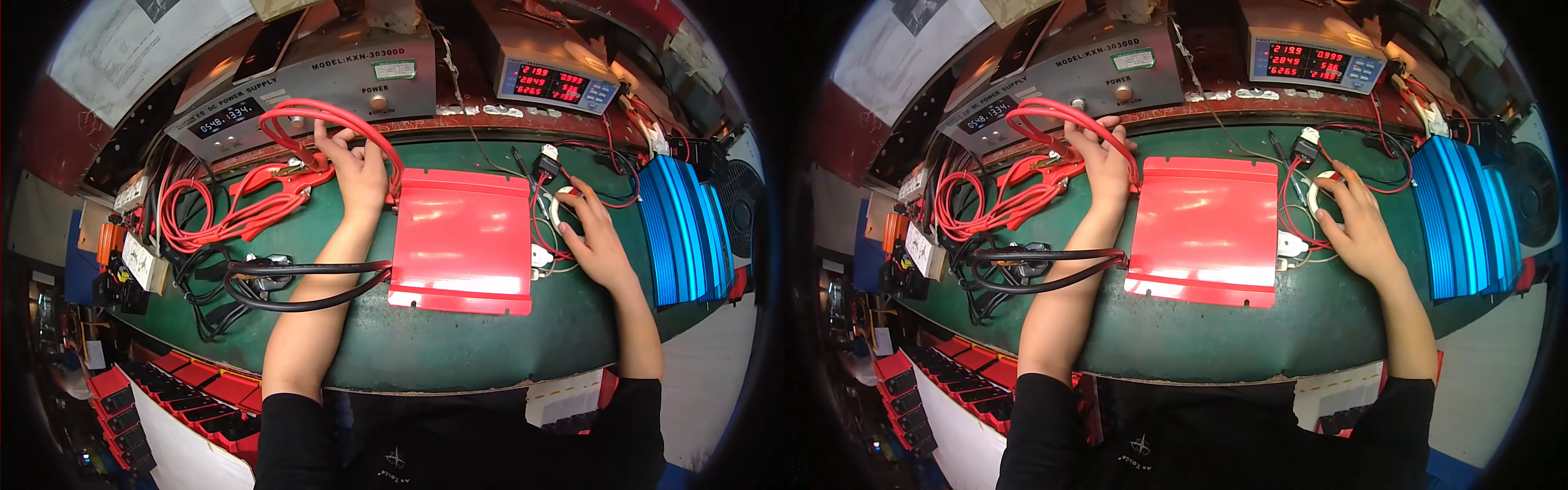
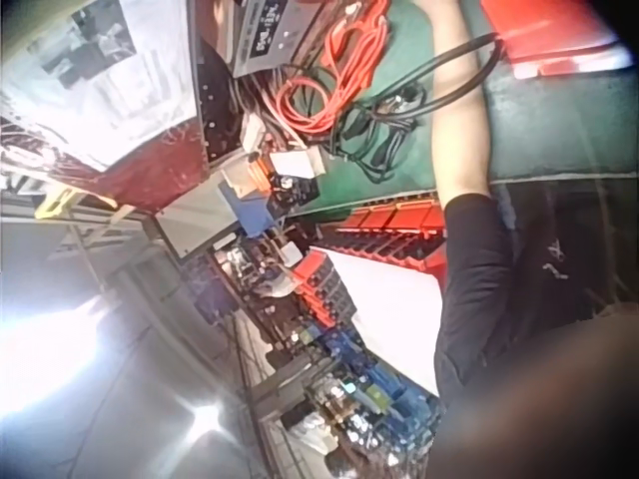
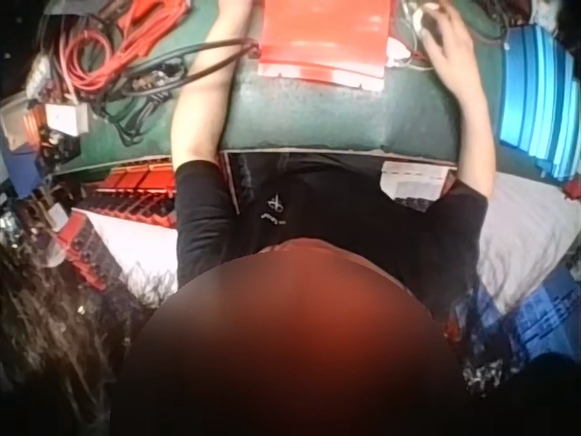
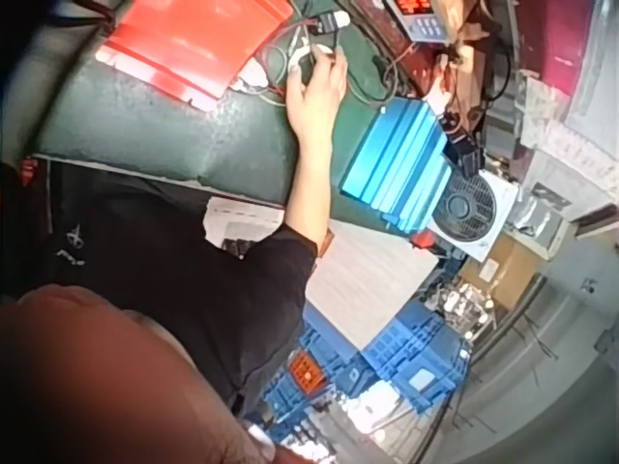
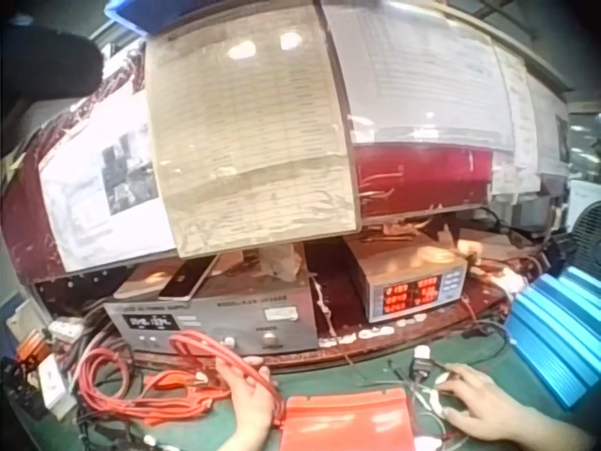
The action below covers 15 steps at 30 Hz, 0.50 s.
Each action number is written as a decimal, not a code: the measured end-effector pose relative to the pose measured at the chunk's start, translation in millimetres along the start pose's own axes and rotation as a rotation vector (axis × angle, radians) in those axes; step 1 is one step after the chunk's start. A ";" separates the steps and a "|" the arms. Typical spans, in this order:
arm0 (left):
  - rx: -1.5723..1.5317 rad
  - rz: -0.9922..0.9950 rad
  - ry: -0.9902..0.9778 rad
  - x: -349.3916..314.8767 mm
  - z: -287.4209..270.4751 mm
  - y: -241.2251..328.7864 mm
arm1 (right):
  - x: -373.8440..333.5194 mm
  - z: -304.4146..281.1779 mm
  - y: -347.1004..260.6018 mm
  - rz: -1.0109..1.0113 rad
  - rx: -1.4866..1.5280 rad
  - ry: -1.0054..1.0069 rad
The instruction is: Connecting an electronic device to a testing station, monitoring digital displays for readings, and sorting the device.
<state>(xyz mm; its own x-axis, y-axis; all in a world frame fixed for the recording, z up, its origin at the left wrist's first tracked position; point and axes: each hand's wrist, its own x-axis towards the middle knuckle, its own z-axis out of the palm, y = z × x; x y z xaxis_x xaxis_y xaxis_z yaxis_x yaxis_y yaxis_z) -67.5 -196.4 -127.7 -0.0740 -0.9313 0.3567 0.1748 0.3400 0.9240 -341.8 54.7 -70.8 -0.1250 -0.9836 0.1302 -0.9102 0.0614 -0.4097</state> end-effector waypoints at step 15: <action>0.086 0.020 0.014 -0.3 -2.7 -7.3 | -0.9 0.1 1.4 -0.022 0.002 0.028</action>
<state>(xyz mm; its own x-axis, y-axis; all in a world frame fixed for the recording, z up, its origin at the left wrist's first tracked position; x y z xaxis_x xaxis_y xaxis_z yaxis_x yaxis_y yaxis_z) -66.2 -199.0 -135.0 -0.0572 -0.9256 0.3741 0.0915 0.3683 0.9252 -342.9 55.7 -71.6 -0.1157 -0.9796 0.1642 -0.9118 0.0392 -0.4086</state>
